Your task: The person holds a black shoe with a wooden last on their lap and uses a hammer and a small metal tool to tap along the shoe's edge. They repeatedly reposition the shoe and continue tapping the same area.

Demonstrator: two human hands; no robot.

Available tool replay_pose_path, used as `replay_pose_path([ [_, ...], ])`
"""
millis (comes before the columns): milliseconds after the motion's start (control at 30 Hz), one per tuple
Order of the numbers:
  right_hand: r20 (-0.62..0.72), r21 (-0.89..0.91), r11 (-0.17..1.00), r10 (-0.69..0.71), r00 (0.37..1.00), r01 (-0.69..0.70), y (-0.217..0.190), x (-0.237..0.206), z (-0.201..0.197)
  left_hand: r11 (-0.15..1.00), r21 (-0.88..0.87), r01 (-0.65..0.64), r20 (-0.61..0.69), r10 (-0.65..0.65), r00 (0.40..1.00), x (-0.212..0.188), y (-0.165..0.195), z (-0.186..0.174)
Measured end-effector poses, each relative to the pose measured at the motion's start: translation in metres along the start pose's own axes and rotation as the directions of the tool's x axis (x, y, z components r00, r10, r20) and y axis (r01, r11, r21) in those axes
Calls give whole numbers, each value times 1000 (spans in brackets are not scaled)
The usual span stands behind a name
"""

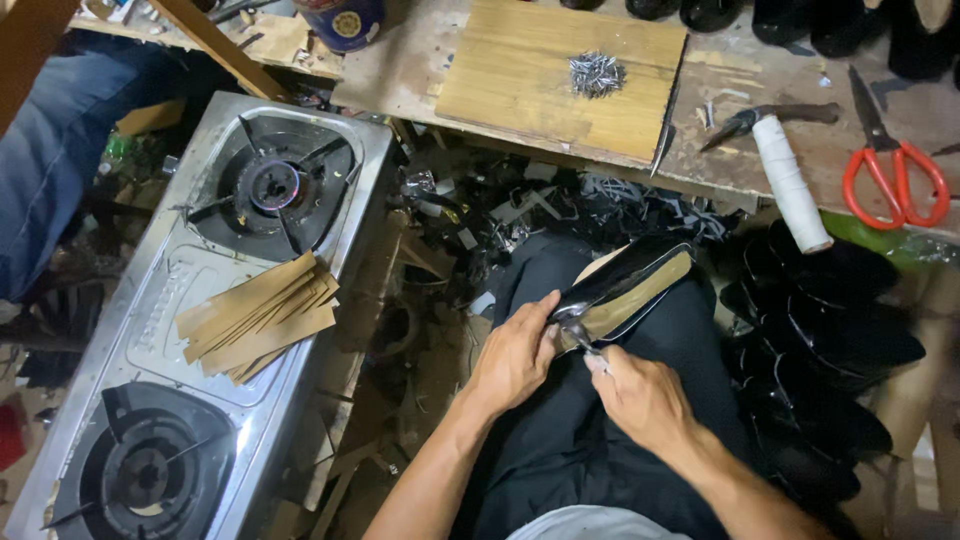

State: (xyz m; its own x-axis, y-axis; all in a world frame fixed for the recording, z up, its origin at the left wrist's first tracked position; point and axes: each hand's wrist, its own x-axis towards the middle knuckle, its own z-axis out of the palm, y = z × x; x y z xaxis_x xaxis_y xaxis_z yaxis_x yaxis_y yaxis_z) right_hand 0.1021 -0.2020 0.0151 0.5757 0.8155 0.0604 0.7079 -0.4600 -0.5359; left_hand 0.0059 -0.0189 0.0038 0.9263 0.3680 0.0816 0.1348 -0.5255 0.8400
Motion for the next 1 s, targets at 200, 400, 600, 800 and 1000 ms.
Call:
replay_pose_path([
  [200, -453, 334, 824, -285, 845, 457, -2, -9, -6, 998, -26, -57, 38, 58, 998, -2, -4, -4],
  [400, 213, 128, 923, 332, 919, -363, -6, -5, 2, 997, -44, -68, 91, 71, 993, -4, -1, -11],
  [600, 520, 637, 458, 338, 784, -620, -4, -23, 4, 969, 129, -211, 29, 209, 977, -14, 18, -8],
  [800, 587, 529, 456, 413, 697, -716, -6, -28, 2, 962, 188, -199, 63, 191, 980, -20, 34, -8],
  [1000, 357, 323, 923, 86, 930, -209, -7, -23, -21, 974, 3, -225, 156, 222, 963, -22, 18, -31],
])
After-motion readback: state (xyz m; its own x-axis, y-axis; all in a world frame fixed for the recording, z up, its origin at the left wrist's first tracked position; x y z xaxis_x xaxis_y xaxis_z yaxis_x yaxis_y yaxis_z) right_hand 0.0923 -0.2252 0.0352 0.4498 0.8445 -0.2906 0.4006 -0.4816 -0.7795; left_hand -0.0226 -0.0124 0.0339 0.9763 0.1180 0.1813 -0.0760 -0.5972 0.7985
